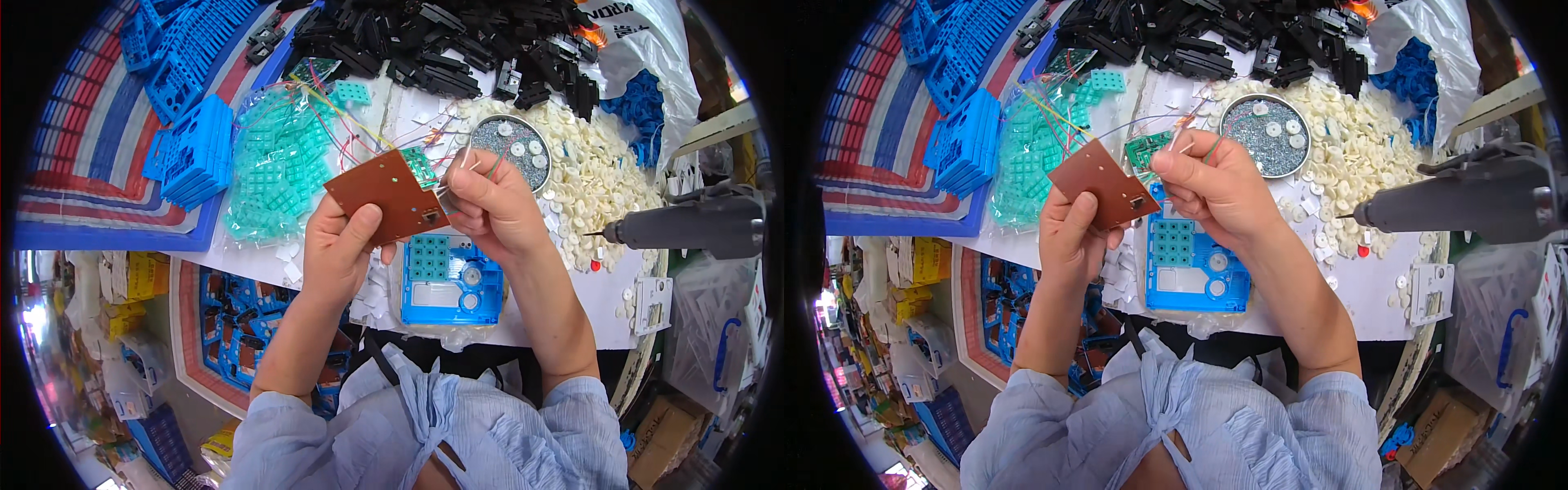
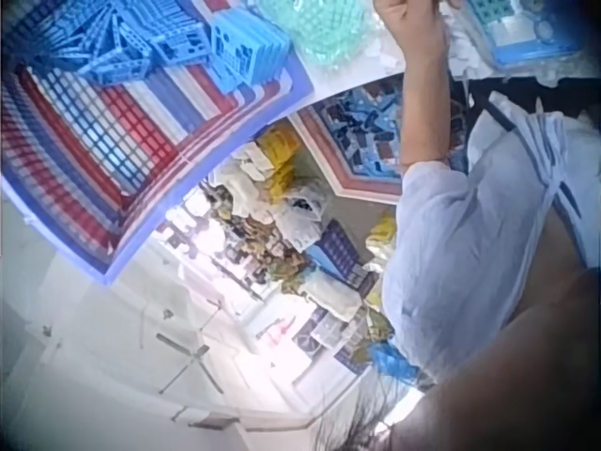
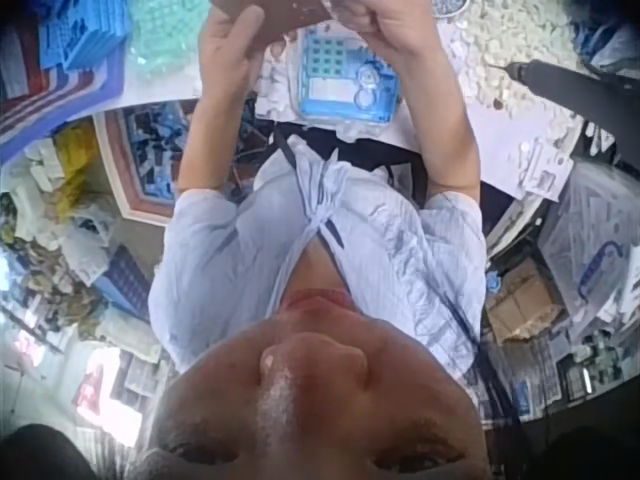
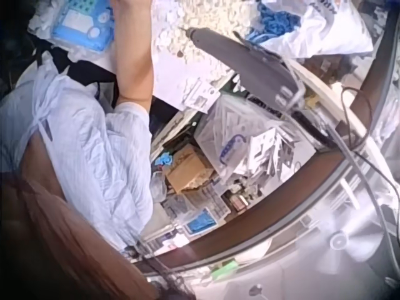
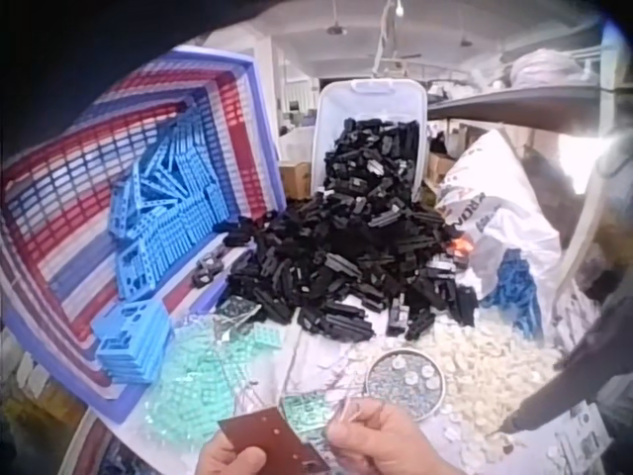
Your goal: Assembling a blue toy electronic device by placing internal components and using an electric screwdriver to secure parts.
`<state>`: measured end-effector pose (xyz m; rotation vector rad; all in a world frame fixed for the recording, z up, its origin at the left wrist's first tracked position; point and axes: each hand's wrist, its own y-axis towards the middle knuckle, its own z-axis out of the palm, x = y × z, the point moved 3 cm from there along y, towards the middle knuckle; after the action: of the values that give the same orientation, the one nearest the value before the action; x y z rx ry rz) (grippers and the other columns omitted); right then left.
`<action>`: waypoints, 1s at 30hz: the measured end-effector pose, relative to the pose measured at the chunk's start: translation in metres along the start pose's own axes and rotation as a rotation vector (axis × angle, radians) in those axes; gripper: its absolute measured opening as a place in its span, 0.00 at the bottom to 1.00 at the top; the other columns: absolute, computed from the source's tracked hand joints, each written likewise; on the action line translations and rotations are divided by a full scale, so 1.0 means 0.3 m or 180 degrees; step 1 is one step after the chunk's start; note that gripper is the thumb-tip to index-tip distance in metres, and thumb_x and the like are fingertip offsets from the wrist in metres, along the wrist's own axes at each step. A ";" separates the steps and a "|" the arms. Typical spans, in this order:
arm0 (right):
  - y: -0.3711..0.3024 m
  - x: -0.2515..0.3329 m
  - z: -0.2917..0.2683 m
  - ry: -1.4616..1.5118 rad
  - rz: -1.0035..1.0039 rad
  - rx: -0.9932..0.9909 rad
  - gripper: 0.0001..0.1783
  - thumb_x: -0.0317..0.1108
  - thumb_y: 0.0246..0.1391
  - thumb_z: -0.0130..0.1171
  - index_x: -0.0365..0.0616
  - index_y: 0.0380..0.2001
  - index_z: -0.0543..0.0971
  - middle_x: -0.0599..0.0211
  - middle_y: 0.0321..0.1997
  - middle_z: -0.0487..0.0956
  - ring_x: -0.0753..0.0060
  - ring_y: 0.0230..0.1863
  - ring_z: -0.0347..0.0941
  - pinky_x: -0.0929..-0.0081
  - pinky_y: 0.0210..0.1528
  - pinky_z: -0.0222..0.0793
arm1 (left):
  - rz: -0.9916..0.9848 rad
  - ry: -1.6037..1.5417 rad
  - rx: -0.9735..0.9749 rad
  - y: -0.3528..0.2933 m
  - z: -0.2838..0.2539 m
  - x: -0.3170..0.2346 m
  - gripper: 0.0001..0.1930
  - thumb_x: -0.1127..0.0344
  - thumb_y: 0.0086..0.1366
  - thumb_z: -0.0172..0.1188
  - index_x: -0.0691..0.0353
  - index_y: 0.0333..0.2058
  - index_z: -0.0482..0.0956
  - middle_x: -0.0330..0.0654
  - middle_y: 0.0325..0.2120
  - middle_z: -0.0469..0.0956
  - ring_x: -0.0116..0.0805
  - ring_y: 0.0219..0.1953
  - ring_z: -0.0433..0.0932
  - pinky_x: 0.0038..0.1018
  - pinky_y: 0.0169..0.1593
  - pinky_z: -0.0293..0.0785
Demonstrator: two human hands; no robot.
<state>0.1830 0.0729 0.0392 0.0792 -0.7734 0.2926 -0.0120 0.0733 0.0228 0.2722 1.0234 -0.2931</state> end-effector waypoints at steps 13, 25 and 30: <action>-0.045 -0.033 -0.001 0.0210 -0.0291 -0.0836 0.13 0.38 0.69 0.55 0.38 0.43 0.79 0.63 0.19 0.77 0.82 0.13 0.63 0.84 0.15 0.55 | -0.0201 -0.1124 -0.0506 -0.039 -0.025 0.030 0.16 0.56 0.78 0.51 0.57 0.57 0.68 0.47 0.40 0.79 0.31 0.31 0.77 0.22 0.21 0.71; -0.118 -0.025 0.005 -0.0778 0.0000 -0.0770 0.20 0.44 0.73 0.50 0.37 0.53 0.77 0.69 0.13 0.71 0.86 0.08 0.58 0.84 0.12 0.52 | 0.0879 0.0573 0.0022 -0.057 -0.013 -0.064 0.16 0.66 0.76 0.51 0.68 0.57 0.66 0.55 0.43 0.81 0.40 0.35 0.84 0.33 0.34 0.82; -0.423 0.021 -0.023 -0.0930 -0.0822 -0.0838 0.26 0.43 0.75 0.39 0.26 0.50 0.75 0.60 0.13 0.74 0.79 0.08 0.62 0.82 0.13 0.57 | 0.0743 0.1500 -0.0020 -0.155 -0.029 -0.078 0.11 0.73 0.75 0.48 0.73 0.50 0.71 0.56 0.39 0.83 0.37 0.32 0.83 0.31 0.34 0.81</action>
<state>0.2286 -0.0458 0.0434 -0.0279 -1.0738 -0.0700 -0.0474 0.0358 0.0348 0.4649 1.4415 -0.0097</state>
